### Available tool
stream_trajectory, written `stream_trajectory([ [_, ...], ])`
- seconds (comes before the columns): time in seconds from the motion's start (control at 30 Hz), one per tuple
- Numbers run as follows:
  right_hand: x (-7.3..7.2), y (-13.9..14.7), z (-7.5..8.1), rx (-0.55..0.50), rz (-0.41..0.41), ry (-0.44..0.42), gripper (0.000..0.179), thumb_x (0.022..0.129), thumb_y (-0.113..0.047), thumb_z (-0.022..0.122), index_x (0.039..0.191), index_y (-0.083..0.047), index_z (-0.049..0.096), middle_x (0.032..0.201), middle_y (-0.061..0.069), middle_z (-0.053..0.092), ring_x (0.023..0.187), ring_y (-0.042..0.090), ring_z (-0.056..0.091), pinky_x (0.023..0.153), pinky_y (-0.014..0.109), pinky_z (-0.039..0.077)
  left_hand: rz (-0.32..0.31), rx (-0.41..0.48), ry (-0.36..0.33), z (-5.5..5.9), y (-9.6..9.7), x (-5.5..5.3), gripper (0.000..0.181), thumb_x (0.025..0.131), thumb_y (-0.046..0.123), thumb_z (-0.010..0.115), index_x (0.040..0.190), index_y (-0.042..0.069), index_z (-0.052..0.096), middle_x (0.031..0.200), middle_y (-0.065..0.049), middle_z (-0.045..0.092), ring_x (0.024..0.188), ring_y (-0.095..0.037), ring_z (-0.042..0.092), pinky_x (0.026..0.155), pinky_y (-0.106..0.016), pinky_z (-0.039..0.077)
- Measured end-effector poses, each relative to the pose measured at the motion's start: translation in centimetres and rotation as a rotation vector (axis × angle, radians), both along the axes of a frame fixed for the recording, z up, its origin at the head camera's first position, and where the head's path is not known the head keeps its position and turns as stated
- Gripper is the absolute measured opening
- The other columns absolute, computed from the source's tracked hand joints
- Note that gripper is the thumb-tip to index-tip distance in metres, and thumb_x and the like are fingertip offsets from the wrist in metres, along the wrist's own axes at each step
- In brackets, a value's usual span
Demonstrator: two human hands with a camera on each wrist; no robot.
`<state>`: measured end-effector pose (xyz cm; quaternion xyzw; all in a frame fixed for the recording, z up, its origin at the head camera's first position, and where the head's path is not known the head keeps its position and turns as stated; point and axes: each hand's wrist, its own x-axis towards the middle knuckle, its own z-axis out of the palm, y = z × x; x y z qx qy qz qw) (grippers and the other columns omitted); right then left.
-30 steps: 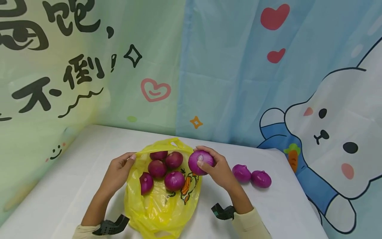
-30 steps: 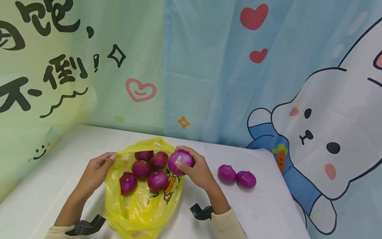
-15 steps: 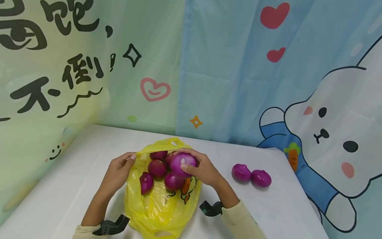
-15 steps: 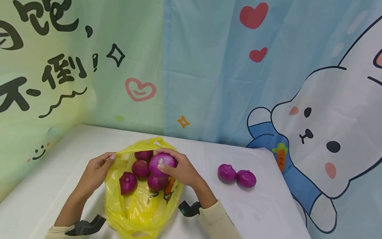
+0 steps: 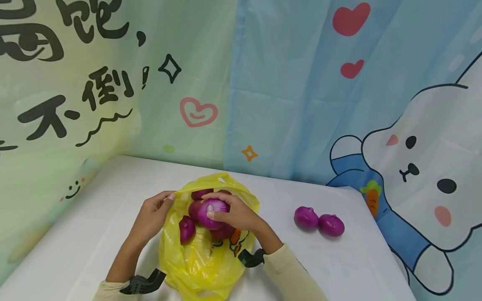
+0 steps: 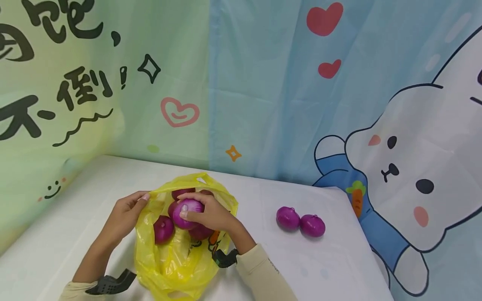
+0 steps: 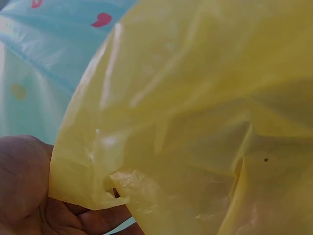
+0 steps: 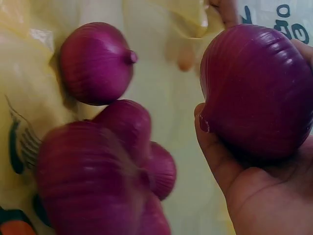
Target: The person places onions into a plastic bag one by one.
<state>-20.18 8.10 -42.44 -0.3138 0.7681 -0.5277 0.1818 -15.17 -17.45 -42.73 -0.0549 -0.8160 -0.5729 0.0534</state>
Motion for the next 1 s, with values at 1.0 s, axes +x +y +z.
stream_trajectory([
  [1.0, -0.4, -1.4, -3.2, -0.041, 0.041, 0.036, 0.048, 0.093, -0.01, 0.068, 0.138, -0.005, 0.052, 0.139, 0.006, 0.053, 0.13, 0.018, 0.046, 0.108, 0.035, 0.033, -0.009, 0.003, 0.015, 0.4, -0.3, 0.1, 0.042, 0.105, 0.035, 0.044, 0.121, 0.002, 0.064, 0.098, -0.011, 0.069, 0.081, -0.02, 0.065, 0.071, -0.029, 0.053],
])
